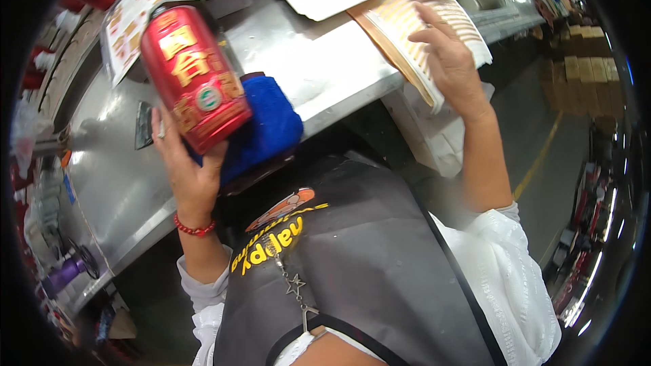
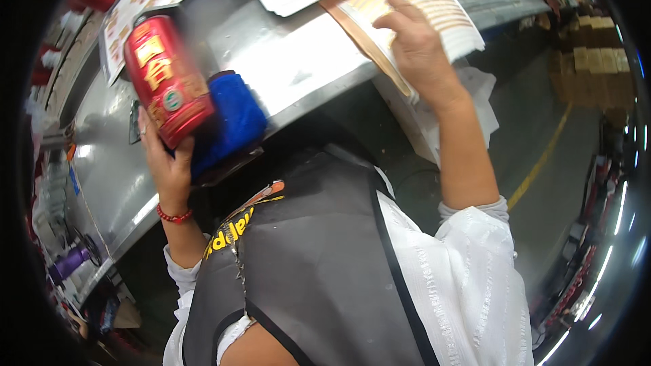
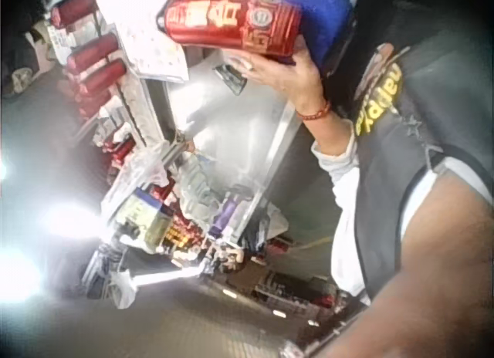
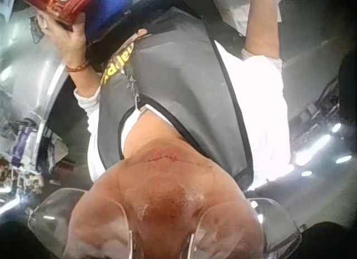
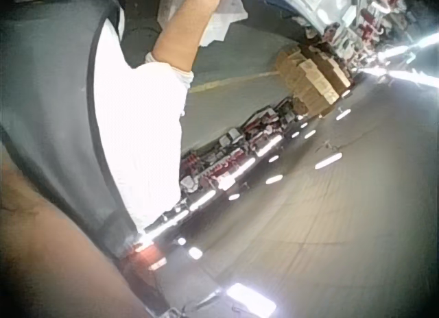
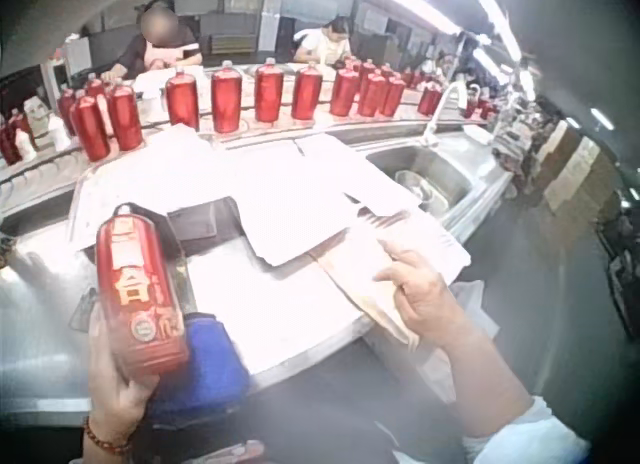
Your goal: The person applies decorative stickers to red cylindrical containers, smoothing each with a green tool and a wooden stick. They handle multiple containers one at a time, rotating them to align and press the labels, then place finished units aside.
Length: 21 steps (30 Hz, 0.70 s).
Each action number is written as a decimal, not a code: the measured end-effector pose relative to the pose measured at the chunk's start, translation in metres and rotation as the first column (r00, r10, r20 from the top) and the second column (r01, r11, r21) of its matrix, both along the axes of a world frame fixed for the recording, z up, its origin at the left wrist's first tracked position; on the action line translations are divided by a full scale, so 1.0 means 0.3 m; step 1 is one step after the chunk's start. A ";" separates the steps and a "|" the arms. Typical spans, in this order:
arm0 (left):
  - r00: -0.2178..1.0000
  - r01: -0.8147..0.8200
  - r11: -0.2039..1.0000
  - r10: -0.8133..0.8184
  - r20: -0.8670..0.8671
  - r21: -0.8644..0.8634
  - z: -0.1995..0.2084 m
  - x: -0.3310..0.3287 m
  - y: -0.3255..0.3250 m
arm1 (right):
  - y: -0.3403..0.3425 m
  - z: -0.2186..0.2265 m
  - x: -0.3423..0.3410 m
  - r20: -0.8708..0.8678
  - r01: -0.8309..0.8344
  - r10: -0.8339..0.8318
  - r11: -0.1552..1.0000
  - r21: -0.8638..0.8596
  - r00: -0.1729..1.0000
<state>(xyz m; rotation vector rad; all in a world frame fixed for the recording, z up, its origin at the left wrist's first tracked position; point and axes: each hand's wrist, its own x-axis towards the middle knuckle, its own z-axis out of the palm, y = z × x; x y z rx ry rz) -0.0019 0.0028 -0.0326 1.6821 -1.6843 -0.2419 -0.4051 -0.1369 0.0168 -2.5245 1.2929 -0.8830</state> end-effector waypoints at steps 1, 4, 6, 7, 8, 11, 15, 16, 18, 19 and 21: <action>0.999 0.018 1.000 -0.018 -0.035 -0.018 -0.002 -0.006 0.000 | 0.005 -0.010 -0.111 -0.156 0.076 -0.085 0.995 -0.063 0.984; 0.999 -0.005 0.998 0.002 -0.044 -0.056 -0.024 -0.003 0.003 | 0.026 -0.122 -0.334 -0.338 0.237 -0.273 0.961 -0.145 0.901; 0.998 0.026 0.999 -0.029 -0.060 -0.044 -0.017 -0.003 0.001 | 0.041 -0.150 -0.381 -0.289 0.184 -0.219 0.972 -0.146 0.932; 0.997 0.036 0.998 -0.038 -0.063 -0.042 -0.011 0.001 0.000 | 0.040 -0.154 -0.380 -0.259 0.152 -0.187 0.977 -0.151 0.948; 0.998 0.028 0.998 -0.031 -0.055 -0.047 -0.016 0.002 0.001 | 0.033 -0.150 -0.380 -0.196 0.129 -0.159 0.979 -0.161 0.968; 0.999 0.006 0.999 -0.008 -0.041 -0.036 -0.016 0.001 0.005 | 0.018 -0.141 -0.344 -0.116 0.243 -0.260 0.959 -0.145 0.959; 0.999 0.006 0.999 -0.008 -0.049 -0.037 -0.014 0.001 0.000 | -0.014 -0.162 -0.395 -0.262 0.121 -0.148 0.986 -0.116 0.954; 0.999 0.005 0.999 -0.007 -0.049 -0.038 -0.017 0.001 0.000 | -0.019 -0.162 -0.404 -0.252 0.100 -0.126 0.989 -0.113 0.960; 0.999 0.014 0.999 -0.016 -0.035 -0.050 -0.018 0.003 -0.001 | -0.022 -0.162 -0.411 -0.217 0.075 -0.092 0.993 -0.088 0.972; 1.000 0.021 0.998 -0.022 -0.019 -0.061 -0.018 0.003 0.001 | -0.022 -0.160 -0.410 -0.193 0.068 -0.079 0.996 -0.064 0.978; 0.999 0.032 0.997 -0.033 -0.012 -0.068 -0.016 0.002 0.002 | -0.012 -0.154 -0.395 -0.161 0.091 -0.094 0.996 -0.025 0.982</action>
